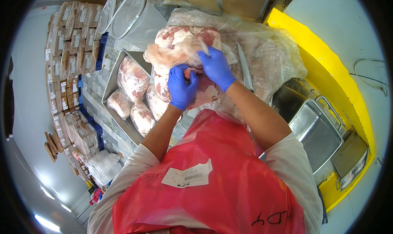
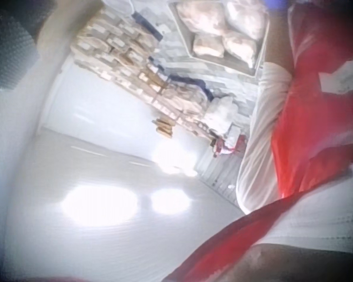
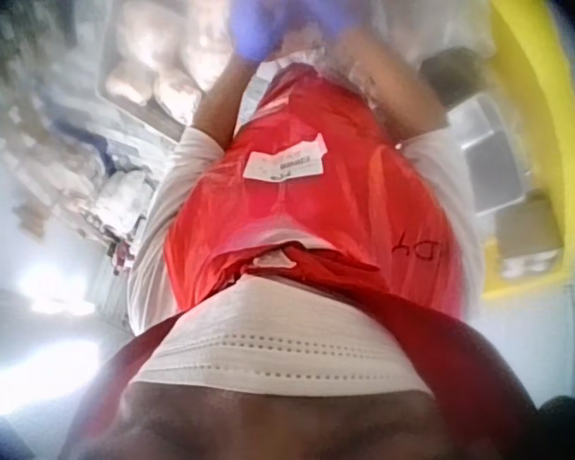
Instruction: The person trims fat and connective tissue from large cuts of raw meat using a knife. They place the trimmed pieces into a metal tray and continue processing additional cuts from a plastic-wrapped package.
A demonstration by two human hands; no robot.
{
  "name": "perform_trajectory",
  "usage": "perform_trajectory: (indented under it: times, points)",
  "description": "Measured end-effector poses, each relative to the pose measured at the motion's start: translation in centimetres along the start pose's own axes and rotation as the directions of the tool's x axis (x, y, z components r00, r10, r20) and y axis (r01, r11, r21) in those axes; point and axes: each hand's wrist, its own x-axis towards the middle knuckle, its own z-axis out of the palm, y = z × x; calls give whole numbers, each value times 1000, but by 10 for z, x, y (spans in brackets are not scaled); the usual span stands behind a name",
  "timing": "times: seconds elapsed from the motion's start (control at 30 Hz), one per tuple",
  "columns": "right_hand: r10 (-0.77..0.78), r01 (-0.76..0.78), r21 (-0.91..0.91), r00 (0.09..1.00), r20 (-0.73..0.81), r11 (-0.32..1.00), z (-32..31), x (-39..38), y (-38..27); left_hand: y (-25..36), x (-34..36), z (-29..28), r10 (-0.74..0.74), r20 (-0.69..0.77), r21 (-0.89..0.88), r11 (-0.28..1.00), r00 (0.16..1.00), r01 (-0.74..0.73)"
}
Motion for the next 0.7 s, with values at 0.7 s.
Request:
perform_trajectory:
  times: [0.7]
  points:
    - [164, -89, -295, 957, 240, 951, -45, 22, 4, -11, 5, -3, 129, 32, -3, 992, 991, -129]
